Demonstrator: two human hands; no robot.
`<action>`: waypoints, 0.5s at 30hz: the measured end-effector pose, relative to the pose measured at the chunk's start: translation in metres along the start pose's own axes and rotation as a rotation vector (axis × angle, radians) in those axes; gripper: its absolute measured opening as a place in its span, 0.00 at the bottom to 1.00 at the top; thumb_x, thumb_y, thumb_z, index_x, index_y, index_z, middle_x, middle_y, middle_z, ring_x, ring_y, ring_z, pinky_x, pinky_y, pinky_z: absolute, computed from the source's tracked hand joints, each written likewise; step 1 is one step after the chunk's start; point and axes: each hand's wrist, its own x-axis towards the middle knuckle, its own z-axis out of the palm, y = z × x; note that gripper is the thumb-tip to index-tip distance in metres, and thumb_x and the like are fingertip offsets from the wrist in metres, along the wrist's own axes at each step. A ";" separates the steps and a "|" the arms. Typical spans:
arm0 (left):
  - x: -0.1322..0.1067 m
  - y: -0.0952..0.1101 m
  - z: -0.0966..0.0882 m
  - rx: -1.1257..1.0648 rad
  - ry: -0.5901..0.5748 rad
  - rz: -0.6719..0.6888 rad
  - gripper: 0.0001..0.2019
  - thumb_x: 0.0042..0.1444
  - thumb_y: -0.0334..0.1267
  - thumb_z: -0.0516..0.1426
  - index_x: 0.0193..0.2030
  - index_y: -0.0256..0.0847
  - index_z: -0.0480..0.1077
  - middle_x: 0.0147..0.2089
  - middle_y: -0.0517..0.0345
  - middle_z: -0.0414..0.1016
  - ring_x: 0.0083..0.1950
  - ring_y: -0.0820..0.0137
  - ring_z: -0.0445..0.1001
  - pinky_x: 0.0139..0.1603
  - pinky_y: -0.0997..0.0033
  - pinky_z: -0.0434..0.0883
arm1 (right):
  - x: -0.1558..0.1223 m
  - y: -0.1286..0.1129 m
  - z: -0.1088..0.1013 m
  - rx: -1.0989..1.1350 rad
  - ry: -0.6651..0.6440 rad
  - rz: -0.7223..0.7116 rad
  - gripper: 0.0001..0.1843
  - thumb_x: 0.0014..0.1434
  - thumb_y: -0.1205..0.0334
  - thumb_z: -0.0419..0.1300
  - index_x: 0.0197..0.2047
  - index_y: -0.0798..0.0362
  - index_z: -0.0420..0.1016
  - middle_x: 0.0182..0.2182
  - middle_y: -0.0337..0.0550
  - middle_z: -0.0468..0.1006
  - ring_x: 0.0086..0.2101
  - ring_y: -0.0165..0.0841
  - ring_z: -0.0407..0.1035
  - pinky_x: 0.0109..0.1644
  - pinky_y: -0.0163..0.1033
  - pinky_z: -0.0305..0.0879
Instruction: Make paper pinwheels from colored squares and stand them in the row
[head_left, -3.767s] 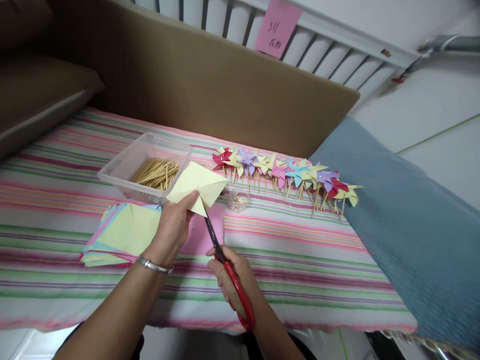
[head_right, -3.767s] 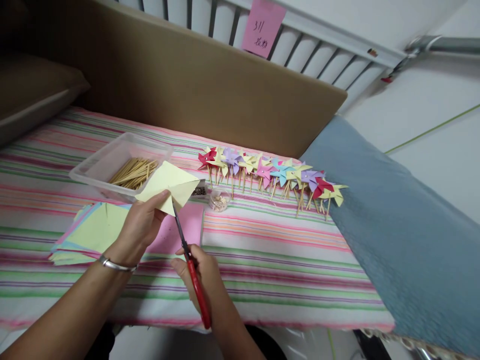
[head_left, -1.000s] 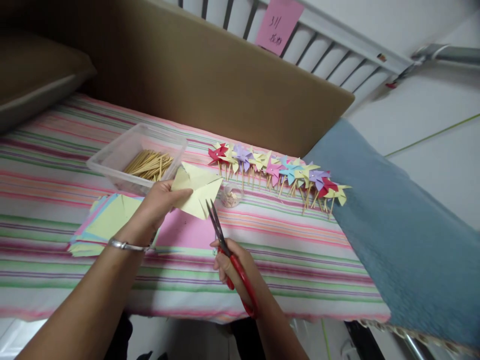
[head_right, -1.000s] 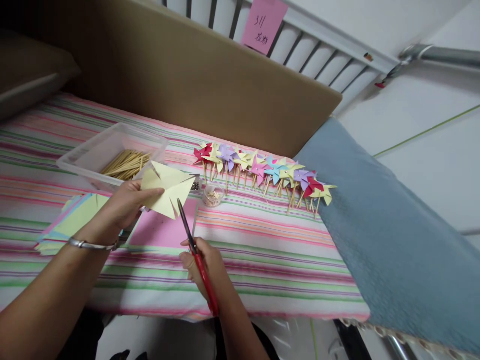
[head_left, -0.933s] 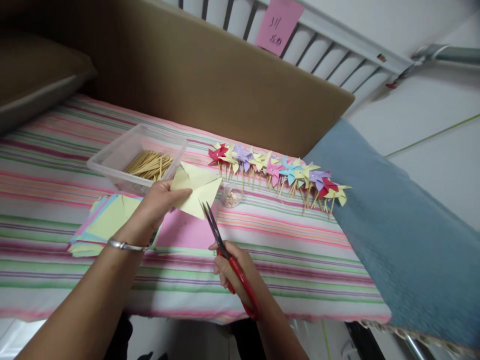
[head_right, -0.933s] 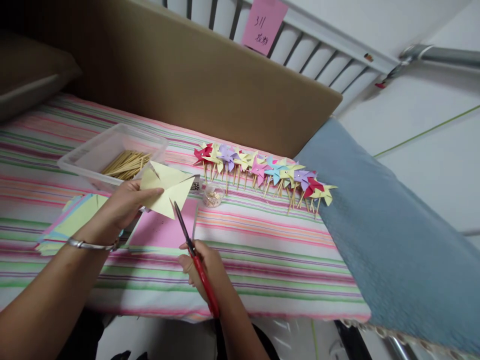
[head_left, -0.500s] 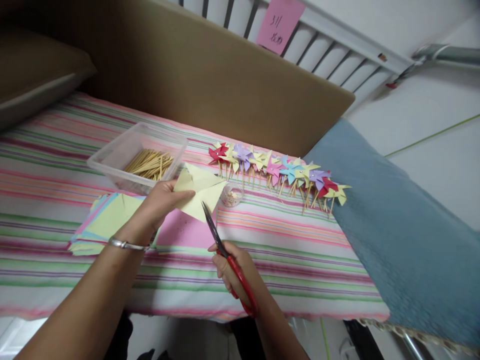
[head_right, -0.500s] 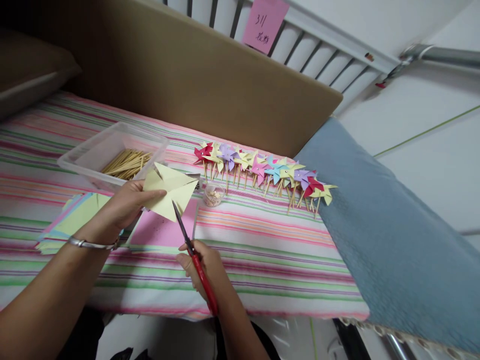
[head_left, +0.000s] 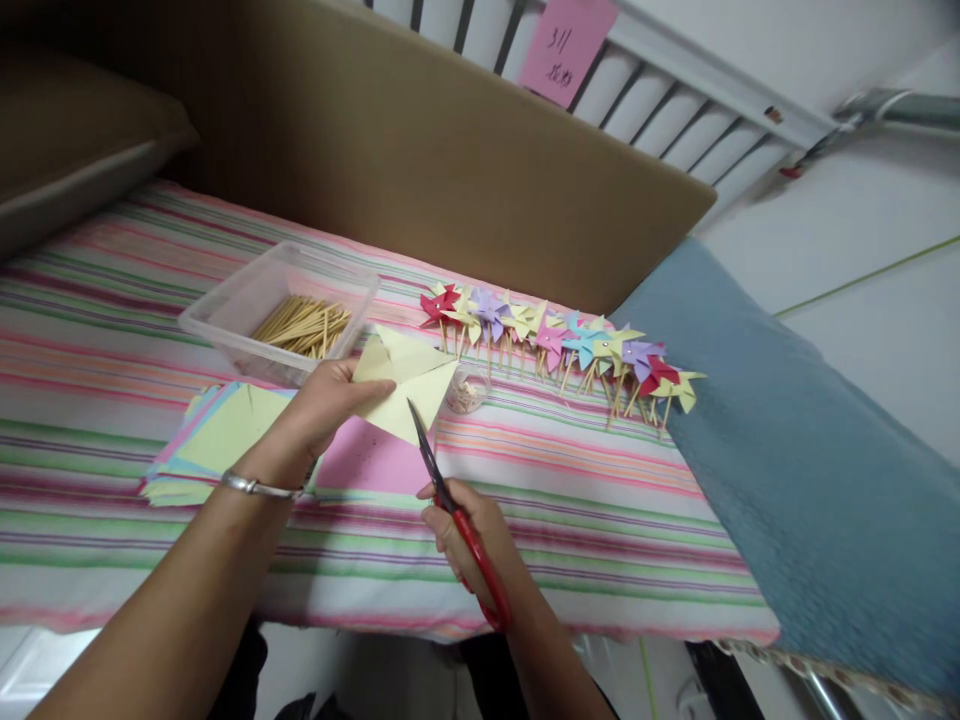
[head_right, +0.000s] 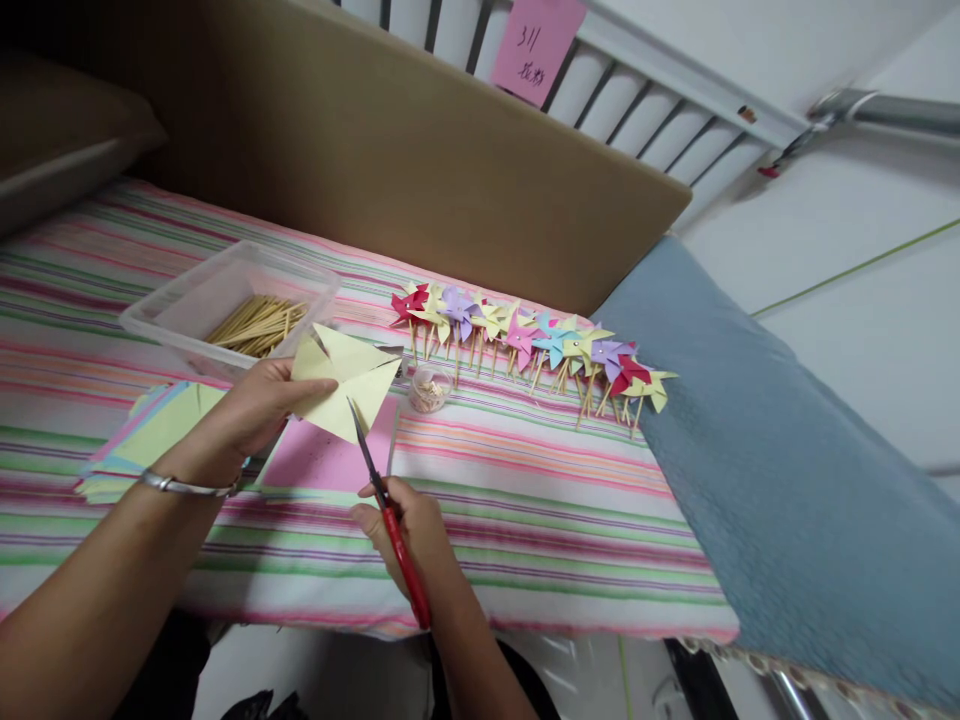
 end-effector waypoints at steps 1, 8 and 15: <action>0.000 0.000 0.000 0.002 0.002 0.000 0.10 0.39 0.36 0.66 0.31 0.38 0.79 0.30 0.53 0.80 0.28 0.67 0.74 0.29 0.72 0.69 | 0.001 0.001 -0.001 0.001 -0.007 -0.005 0.13 0.54 0.55 0.60 0.40 0.53 0.73 0.18 0.31 0.61 0.16 0.21 0.52 0.19 0.29 0.47; -0.001 0.001 0.000 0.002 0.012 -0.007 0.10 0.37 0.36 0.66 0.31 0.37 0.79 0.31 0.50 0.80 0.29 0.65 0.75 0.30 0.70 0.69 | 0.003 0.005 -0.003 -0.009 -0.044 -0.039 0.14 0.55 0.54 0.60 0.40 0.54 0.73 0.17 0.31 0.61 0.17 0.23 0.54 0.20 0.29 0.50; -0.001 0.002 0.002 0.005 0.018 -0.011 0.11 0.36 0.36 0.66 0.30 0.36 0.79 0.32 0.49 0.80 0.28 0.65 0.74 0.29 0.70 0.68 | 0.003 0.003 -0.002 -0.006 -0.037 -0.056 0.13 0.54 0.54 0.60 0.37 0.54 0.72 0.16 0.30 0.59 0.17 0.23 0.52 0.20 0.30 0.48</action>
